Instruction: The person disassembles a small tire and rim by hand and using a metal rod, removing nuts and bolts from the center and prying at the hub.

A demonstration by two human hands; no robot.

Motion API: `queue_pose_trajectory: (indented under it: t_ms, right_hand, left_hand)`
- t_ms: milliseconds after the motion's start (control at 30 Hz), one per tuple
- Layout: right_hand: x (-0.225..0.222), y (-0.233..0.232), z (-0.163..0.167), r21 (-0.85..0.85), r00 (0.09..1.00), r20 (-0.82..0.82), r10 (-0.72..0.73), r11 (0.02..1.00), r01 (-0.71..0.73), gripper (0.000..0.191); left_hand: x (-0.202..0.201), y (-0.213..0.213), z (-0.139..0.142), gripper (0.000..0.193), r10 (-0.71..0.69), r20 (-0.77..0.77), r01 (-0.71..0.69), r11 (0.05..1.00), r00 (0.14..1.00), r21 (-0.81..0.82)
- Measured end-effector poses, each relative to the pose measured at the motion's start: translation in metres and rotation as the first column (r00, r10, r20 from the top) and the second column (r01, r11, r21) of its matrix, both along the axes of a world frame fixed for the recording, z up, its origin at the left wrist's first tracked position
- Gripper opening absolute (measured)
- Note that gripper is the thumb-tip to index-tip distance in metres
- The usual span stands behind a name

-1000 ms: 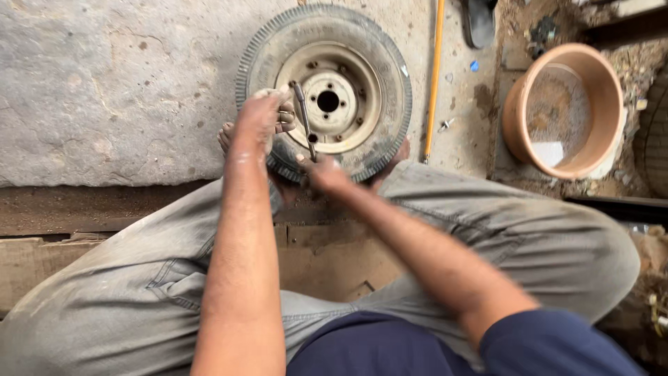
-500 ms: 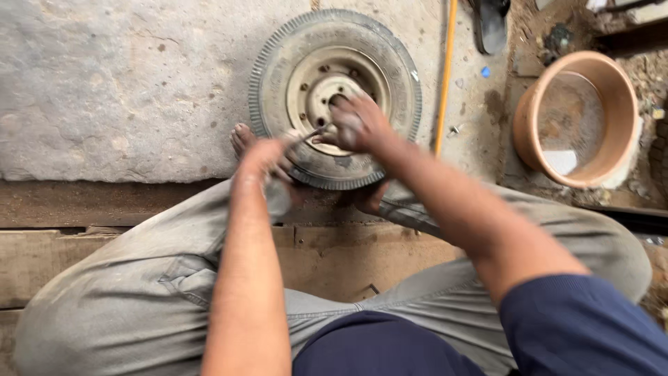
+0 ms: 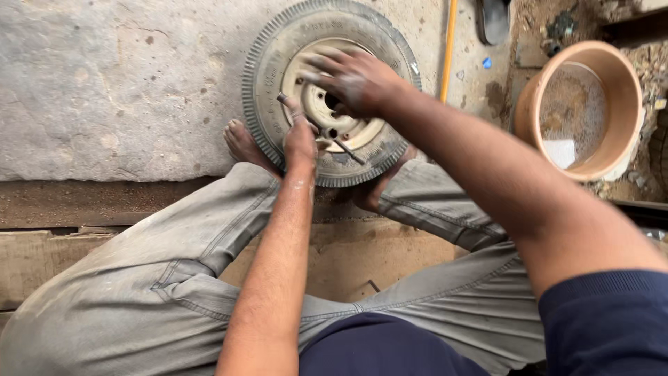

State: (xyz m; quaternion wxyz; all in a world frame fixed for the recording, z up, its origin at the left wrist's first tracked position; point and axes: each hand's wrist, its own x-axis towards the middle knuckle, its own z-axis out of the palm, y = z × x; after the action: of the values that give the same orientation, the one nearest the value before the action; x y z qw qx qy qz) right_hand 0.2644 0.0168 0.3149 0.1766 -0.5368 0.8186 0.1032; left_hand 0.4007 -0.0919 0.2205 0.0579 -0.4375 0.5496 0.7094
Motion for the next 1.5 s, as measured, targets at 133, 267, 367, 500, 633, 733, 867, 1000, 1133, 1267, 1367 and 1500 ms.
queue_pose_trajectory:
  t_ms: [133,267,367,500,633,733,867,1000,1133,1267,1367,1500]
  right_hand:
    - [-0.005,-0.045,0.018,0.115,0.888,-0.077,0.454,0.888,-0.444,0.086]
    - [0.000,-0.062,0.026,0.380,0.764,-0.050,0.644,0.719,-0.581,0.089]
    - [-0.004,-0.060,0.026,0.336,0.694,-0.101,0.713,0.681,-0.651,0.081]
    - [-0.012,-0.045,0.019,0.260,0.760,-0.111,0.641,0.757,-0.600,0.082]
    - [-0.001,-0.004,0.006,0.102,0.968,-0.031,0.250,0.964,-0.245,0.085]
    - [0.018,0.019,-0.006,0.123,0.996,0.020,-0.083,0.989,0.080,0.079]
    - [0.017,0.020,-0.017,0.075,1.000,0.014,-0.005,0.997,0.004,0.072]
    - [0.003,0.016,-0.029,-0.097,0.975,0.038,0.218,0.972,-0.213,0.059]
    - [0.009,0.028,-0.039,-0.022,0.989,0.001,0.151,0.988,-0.151,0.057]
    - [0.021,0.035,-0.038,-0.083,0.991,-0.045,0.126,0.988,-0.129,0.051]
    - [0.032,0.032,-0.034,-0.107,0.999,-0.045,0.032,0.994,-0.036,0.056]
    - [0.054,0.032,-0.030,-0.038,0.992,-0.023,-0.123,0.992,0.122,0.065]
  left_hand:
    - [0.015,0.016,-0.013,0.111,0.096,0.062,-0.114,0.898,0.993,0.426]
    - [0.016,0.042,-0.010,0.087,0.081,-0.016,-0.056,0.806,0.997,0.590]
    - [0.017,0.051,-0.003,0.091,0.071,-0.203,0.084,0.741,0.977,0.666]
    - [0.015,0.026,0.003,0.082,-0.125,-0.149,0.192,0.749,0.981,0.634]
    - [0.004,-0.012,0.009,0.071,-0.469,-0.026,0.422,0.769,0.883,0.479]
    - [-0.012,-0.034,0.005,0.073,-0.722,0.180,0.610,0.670,0.668,0.422]
    - [-0.003,-0.025,-0.017,0.059,-0.564,0.228,0.566,0.822,0.794,0.061]
    - [0.035,0.013,-0.037,0.053,-0.226,0.258,0.342,0.640,0.940,-0.688]
    - [0.051,0.032,-0.035,0.039,0.001,0.180,0.150,0.546,0.984,-0.825]
    - [0.048,0.026,-0.023,0.043,0.038,0.016,-0.009,0.580,0.999,-0.814]
    - [0.044,0.013,-0.024,0.049,0.108,0.027,-0.058,0.705,0.994,-0.707]
    - [0.039,-0.008,-0.040,0.048,0.040,-0.077,-0.086,0.415,0.996,-0.906]
